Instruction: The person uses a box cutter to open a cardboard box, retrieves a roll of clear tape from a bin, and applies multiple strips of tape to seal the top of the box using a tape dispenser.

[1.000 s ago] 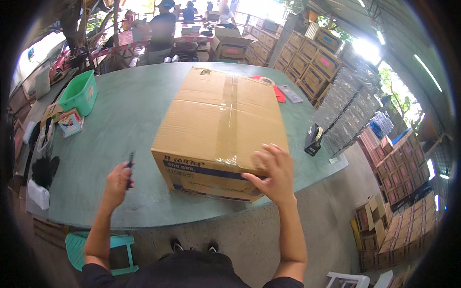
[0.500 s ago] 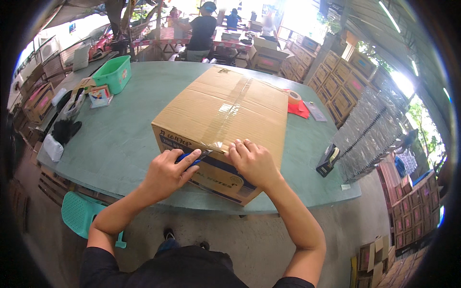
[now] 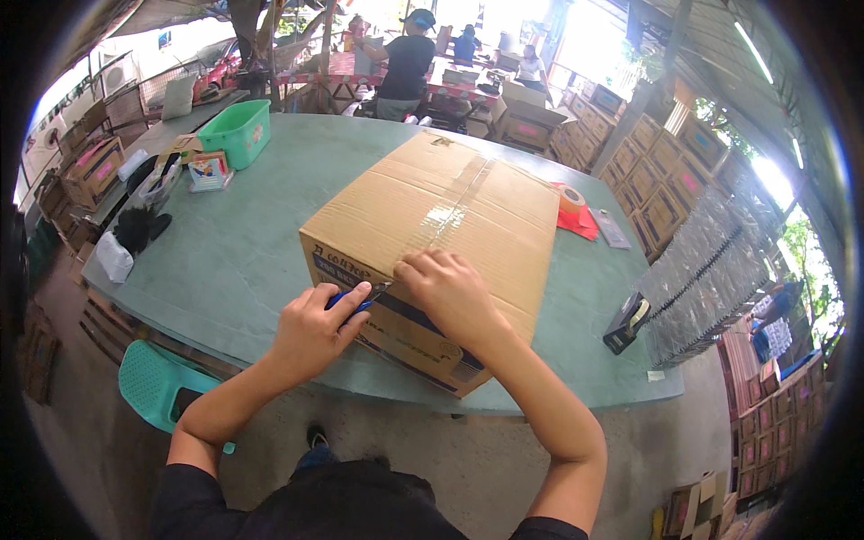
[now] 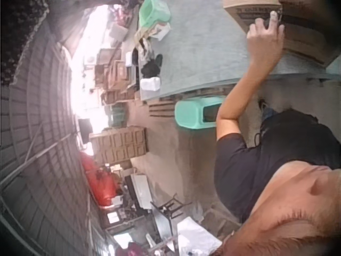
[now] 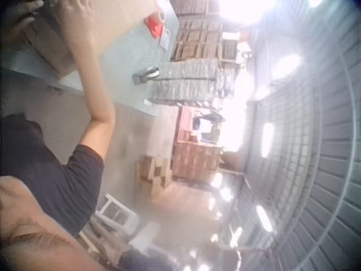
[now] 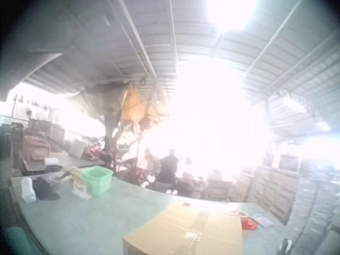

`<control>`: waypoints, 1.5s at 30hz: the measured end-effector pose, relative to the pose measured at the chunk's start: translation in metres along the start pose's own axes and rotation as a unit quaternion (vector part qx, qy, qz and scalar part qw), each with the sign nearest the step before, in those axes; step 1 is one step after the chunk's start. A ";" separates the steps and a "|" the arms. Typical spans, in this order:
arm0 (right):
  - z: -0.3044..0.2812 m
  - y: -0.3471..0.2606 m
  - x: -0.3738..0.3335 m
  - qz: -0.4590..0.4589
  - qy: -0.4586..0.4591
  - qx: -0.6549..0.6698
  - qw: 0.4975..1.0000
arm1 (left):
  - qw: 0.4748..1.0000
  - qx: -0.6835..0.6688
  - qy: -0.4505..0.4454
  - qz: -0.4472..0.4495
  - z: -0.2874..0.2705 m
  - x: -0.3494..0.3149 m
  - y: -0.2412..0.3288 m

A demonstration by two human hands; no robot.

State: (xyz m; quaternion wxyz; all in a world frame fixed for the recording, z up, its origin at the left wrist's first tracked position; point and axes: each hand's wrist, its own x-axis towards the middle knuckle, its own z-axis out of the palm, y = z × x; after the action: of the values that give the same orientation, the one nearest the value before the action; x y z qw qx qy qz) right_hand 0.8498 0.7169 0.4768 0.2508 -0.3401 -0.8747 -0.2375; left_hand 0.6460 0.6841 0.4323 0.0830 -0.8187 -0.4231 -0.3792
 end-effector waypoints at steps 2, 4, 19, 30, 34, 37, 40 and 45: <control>0.000 0.002 -0.001 0.019 -0.065 0.025 0.997 | 1.000 0.000 -0.009 0.009 -0.002 0.003 -0.005; 0.002 0.001 0.000 0.021 -0.082 0.032 0.996 | 1.000 0.018 -0.017 0.013 -0.005 0.005 -0.007; 0.017 -0.004 -0.010 0.086 0.006 0.016 0.996 | 0.986 -0.160 -0.020 -0.041 0.011 0.001 -0.014; 0.008 -0.008 -0.002 0.113 0.040 -0.015 0.993 | 0.998 0.063 -0.028 -0.005 0.007 0.007 0.014; 0.010 -0.005 0.002 0.143 0.121 0.026 0.982 | 0.997 -0.030 -0.069 0.014 0.002 0.018 0.002; 0.007 -0.006 0.003 0.136 0.120 0.009 0.983 | 0.995 -0.083 -0.019 0.050 -0.006 0.017 -0.019; 0.001 -0.007 0.001 0.178 0.120 0.006 0.977 | 0.989 -0.061 0.082 0.106 -0.005 0.040 -0.032; -0.005 -0.014 -0.001 0.202 0.078 0.031 0.976 | 0.972 -0.099 0.119 0.174 0.026 0.085 -0.059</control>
State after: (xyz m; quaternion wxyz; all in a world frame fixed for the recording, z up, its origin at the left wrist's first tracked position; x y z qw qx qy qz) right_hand 0.8415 0.7042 0.4762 0.3719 -0.4821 -0.7725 -0.1804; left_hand 0.6458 0.7870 0.4616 0.1158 -0.8329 -0.2216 -0.4938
